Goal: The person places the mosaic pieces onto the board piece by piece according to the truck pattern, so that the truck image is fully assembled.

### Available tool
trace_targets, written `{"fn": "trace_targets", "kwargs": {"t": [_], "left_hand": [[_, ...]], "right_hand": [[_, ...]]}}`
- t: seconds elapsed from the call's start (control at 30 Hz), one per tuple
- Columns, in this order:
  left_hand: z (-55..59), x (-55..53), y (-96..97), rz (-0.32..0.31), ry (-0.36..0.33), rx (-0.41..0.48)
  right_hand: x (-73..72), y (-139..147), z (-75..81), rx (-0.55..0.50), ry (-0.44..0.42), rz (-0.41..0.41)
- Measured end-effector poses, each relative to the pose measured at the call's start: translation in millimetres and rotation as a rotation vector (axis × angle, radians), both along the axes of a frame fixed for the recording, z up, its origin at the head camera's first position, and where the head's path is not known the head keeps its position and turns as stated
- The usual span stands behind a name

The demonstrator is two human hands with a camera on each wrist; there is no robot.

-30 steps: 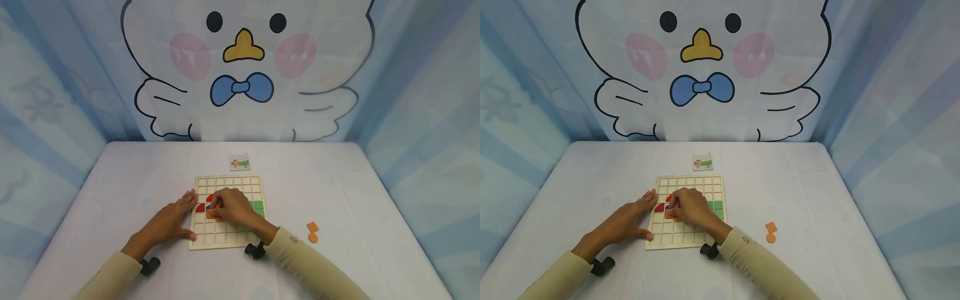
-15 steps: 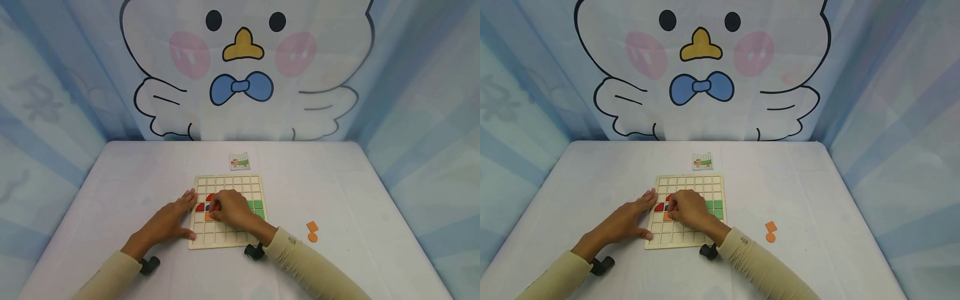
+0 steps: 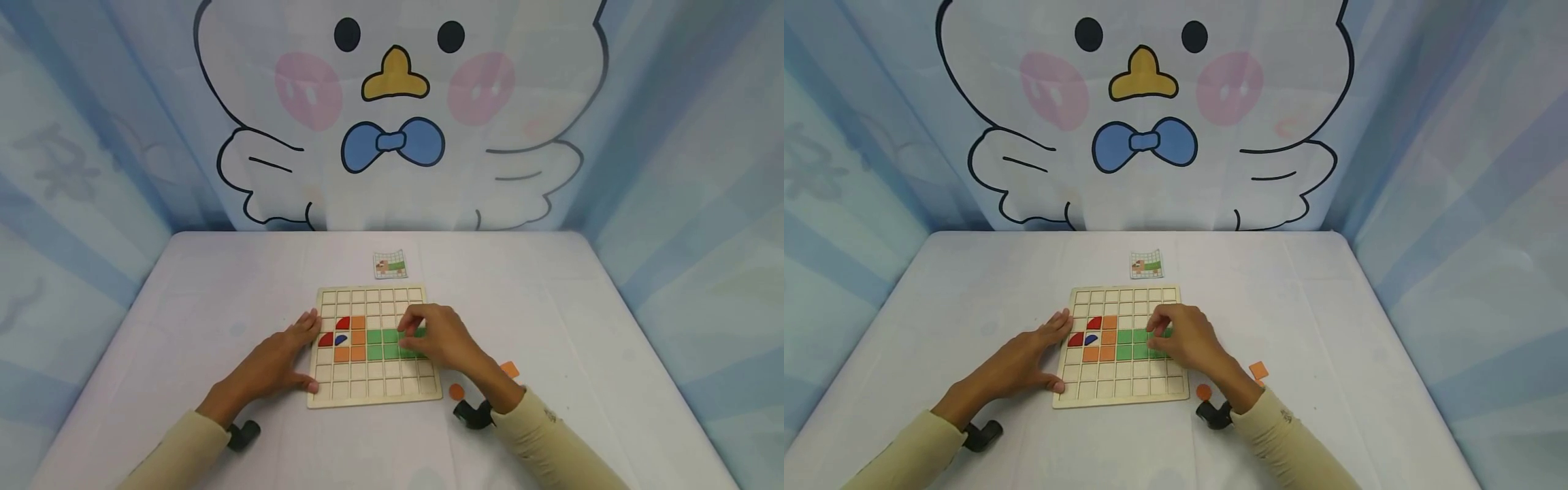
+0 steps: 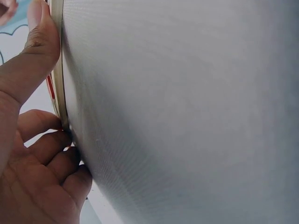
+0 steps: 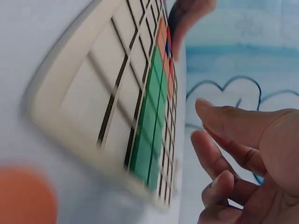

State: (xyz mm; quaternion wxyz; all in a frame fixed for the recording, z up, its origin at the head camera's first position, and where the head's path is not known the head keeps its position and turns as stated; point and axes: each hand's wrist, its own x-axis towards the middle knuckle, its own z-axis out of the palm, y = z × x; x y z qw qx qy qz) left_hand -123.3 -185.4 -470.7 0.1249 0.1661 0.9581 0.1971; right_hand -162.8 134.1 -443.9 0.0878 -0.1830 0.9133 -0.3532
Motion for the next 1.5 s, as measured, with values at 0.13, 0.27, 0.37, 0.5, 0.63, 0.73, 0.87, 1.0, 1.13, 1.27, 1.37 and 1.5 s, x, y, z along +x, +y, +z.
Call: {"fn": "trace_targets", "kwargs": {"t": [0.13,0.27,0.37,0.5,0.63,0.73,0.87,1.0,1.13,1.27,1.37,1.5], "left_hand": [[-0.9,0.2,-0.4,0.001,-0.004,-0.004],[-1.4,0.5,-0.8,-0.005,-0.001,-0.010],[-0.8,1.1,-0.4,-0.010,0.003,-0.010],[0.6,1.8,0.4,-0.006,0.004,-0.010],[1.4,2.1,0.7,-0.003,0.007,-0.012],[1.3,2.2,0.8,-0.006,0.010,-0.016],[0.4,2.3,0.8,-0.010,0.016,-0.018],[-0.1,2.2,1.0,-0.015,0.019,-0.016],[0.5,1.8,1.5,-0.015,0.015,-0.011],[1.8,2.1,1.3,-0.008,0.008,-0.007],[2.3,2.3,1.2,-0.006,0.007,-0.006],[1.8,2.1,1.6,-0.004,0.003,-0.004]], "right_hand": [[5.1,39,-1.2,0.041,0.006,-0.066],[15.0,76,-0.7,0.078,-0.011,-0.149],[23.5,101,0.2,0.107,-0.026,-0.183],[33.5,129,-0.1,0.168,-0.011,-0.189],[39.8,147,-4.5,0.220,0.019,-0.167],[40.9,153,-9.4,0.220,0.017,-0.154],[38.4,153,-16.3,0.205,0.008,-0.163],[36.3,149,-19.6,0.216,0.003,-0.200],[36.0,145,-16.0,0.235,-0.026,-0.198],[35.7,142,-11.4,0.243,-0.067,-0.167],[34.5,137,-10.9,0.233,-0.096,-0.156],[31.8,124,-11.0,0.194,-0.108,-0.146]]}}
